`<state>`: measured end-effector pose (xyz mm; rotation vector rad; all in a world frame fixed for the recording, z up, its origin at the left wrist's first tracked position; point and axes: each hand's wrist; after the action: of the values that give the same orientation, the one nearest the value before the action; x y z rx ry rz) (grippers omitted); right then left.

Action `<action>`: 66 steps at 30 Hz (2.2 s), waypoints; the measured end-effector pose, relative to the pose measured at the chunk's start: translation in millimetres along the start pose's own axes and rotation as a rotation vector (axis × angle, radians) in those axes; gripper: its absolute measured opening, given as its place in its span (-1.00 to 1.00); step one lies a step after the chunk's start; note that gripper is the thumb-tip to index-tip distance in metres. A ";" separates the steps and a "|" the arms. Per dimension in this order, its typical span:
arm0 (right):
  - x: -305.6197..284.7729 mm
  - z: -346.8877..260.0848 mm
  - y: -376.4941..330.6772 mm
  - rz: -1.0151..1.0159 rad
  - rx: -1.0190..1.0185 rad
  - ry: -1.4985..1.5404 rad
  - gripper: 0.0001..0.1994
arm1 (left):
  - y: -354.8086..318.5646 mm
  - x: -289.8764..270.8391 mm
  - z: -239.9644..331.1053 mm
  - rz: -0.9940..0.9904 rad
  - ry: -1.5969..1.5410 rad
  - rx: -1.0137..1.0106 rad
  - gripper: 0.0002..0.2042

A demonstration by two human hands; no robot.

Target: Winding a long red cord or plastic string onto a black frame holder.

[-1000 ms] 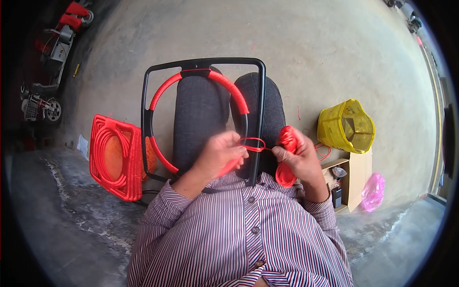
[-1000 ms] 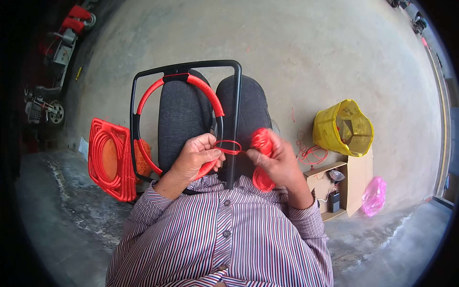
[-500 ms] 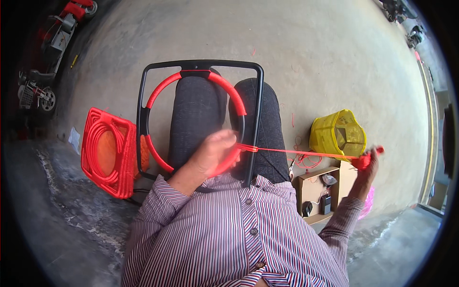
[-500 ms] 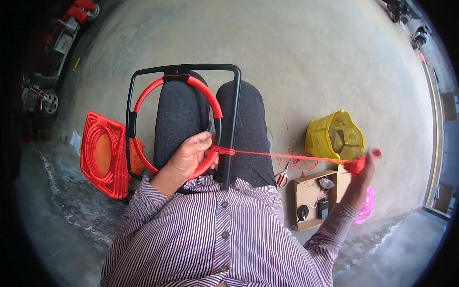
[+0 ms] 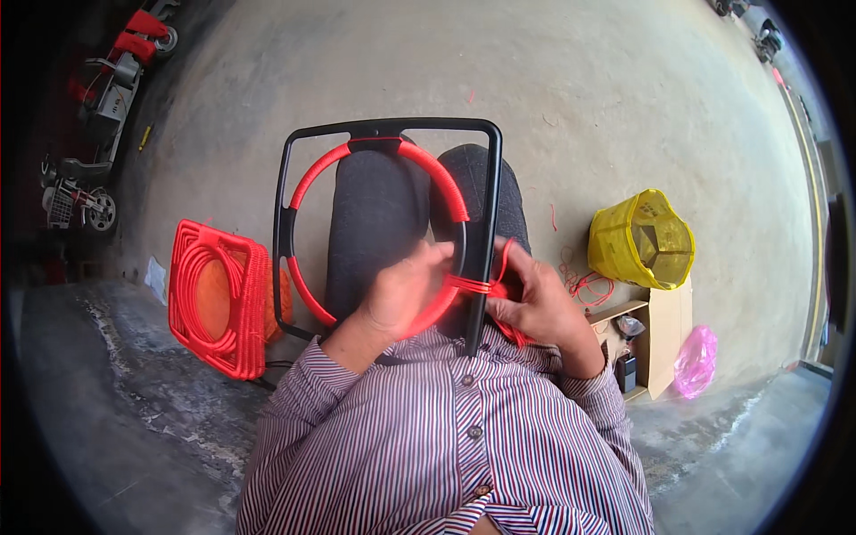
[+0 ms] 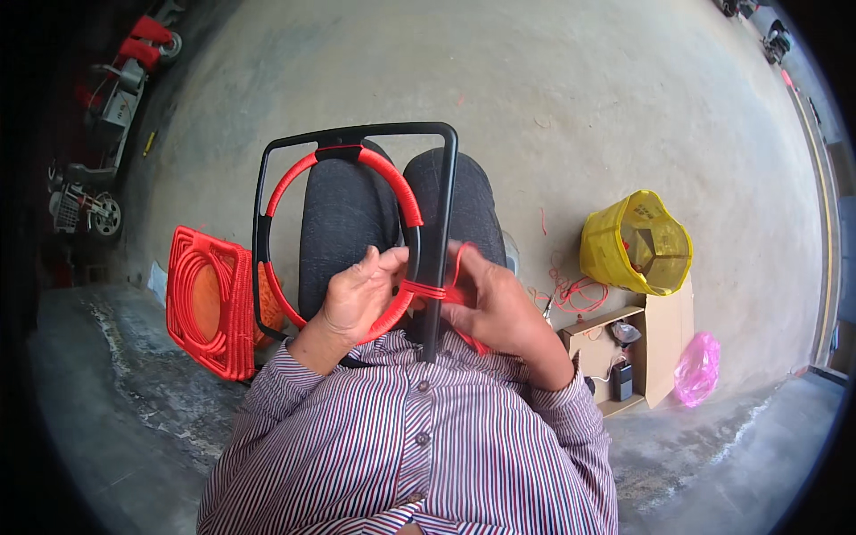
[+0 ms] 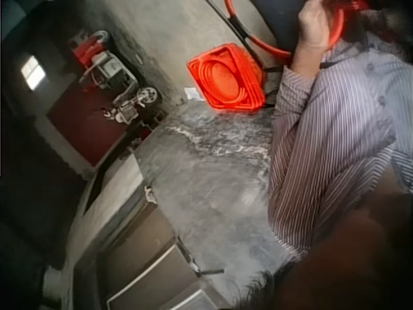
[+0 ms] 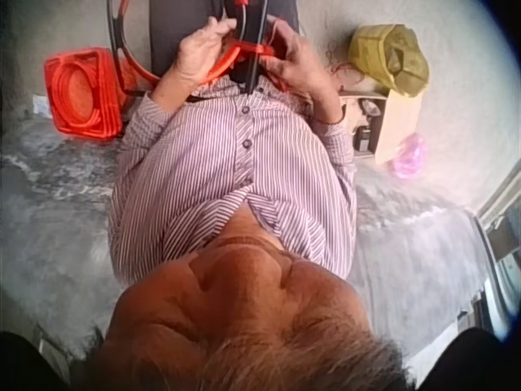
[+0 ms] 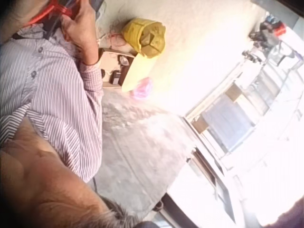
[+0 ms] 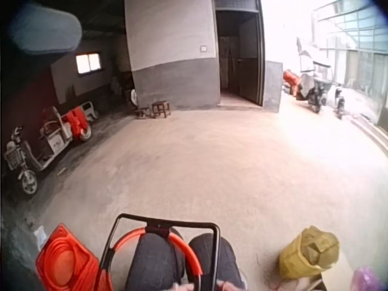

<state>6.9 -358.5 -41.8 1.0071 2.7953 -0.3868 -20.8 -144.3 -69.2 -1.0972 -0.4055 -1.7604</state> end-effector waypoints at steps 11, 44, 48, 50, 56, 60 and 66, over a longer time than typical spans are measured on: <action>8.3 -32.3 46.7 0.264 -0.307 -0.771 -0.43 | -9.8 13.2 -4.4 0.186 0.389 0.396 -0.60; -25.0 34.1 -25.5 0.160 0.183 0.478 -0.89 | 4.8 -1.7 3.6 0.010 0.057 -0.056 -0.72; -35.4 56.0 -53.4 0.570 0.226 0.699 -0.83 | 4.9 4.8 5.8 0.131 0.054 -0.093 -0.87; -26.1 59.0 -62.6 0.594 0.223 0.694 -0.84 | 3.8 1.0 3.7 0.129 0.059 -0.104 -0.90; -7.9 70.7 -73.8 0.616 0.204 0.665 -0.85 | 3.7 2.0 6.7 0.116 0.064 -0.134 -0.97; -23.4 87.9 -52.4 0.504 0.391 0.536 -0.86 | 6.7 0.3 3.6 0.120 0.080 -0.148 -0.96; -54.3 18.8 5.2 0.423 0.046 -0.121 -0.73 | 6.2 -9.7 -3.6 0.174 0.236 0.012 -0.79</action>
<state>52.7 -392.9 -48.7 1.4858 2.3909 -0.4364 -16.1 -144.1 -80.3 -0.8759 -0.1698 -1.7059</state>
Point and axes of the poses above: each hand's wrist, its own y-axis towards the middle knuckle, its own x-axis out of the palm, z = x × y, and after that the axes turned 12 degrees about -z, right-handed
